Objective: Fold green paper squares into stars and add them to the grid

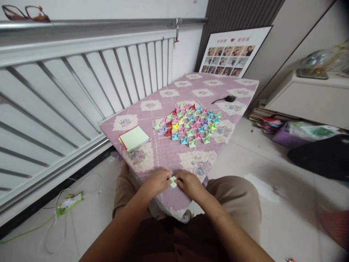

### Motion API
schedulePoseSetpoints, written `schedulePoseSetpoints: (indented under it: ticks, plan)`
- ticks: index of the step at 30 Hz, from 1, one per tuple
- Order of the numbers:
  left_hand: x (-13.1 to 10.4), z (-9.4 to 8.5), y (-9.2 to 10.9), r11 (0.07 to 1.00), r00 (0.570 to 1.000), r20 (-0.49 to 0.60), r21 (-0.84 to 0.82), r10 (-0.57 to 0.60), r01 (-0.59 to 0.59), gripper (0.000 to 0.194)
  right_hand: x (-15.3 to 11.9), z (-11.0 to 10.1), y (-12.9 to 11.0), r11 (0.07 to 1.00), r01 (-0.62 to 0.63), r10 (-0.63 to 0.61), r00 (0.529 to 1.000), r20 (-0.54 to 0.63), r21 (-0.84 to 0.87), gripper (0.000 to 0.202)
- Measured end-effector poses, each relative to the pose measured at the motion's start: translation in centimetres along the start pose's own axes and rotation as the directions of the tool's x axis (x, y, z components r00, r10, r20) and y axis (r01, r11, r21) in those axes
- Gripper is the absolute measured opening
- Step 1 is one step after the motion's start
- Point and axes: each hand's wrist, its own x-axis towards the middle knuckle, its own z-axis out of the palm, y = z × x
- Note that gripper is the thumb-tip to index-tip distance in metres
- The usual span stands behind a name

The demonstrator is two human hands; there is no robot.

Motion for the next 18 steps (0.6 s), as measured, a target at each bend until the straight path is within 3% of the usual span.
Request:
schedulePoseSetpoints:
  ticks: [11, 18]
  plan:
    - [0.09, -0.71, -0.18, 0.996, 0.996, -0.016, 0.011, 0.087, -0.086, 0.011, 0.19, 0.0, 0.26, 0.998, 0.028, -0.027, 0.999, 0.029, -0.048, 0.01]
    - [-0.1, -0.81, -0.13, 0.999, 0.999, -0.026, -0.016, 0.047, -0.047, 0.013, 0.54, -0.32, 0.67, 0.998, 0.055, -0.055, 0.997, 0.053, 0.009, 0.013]
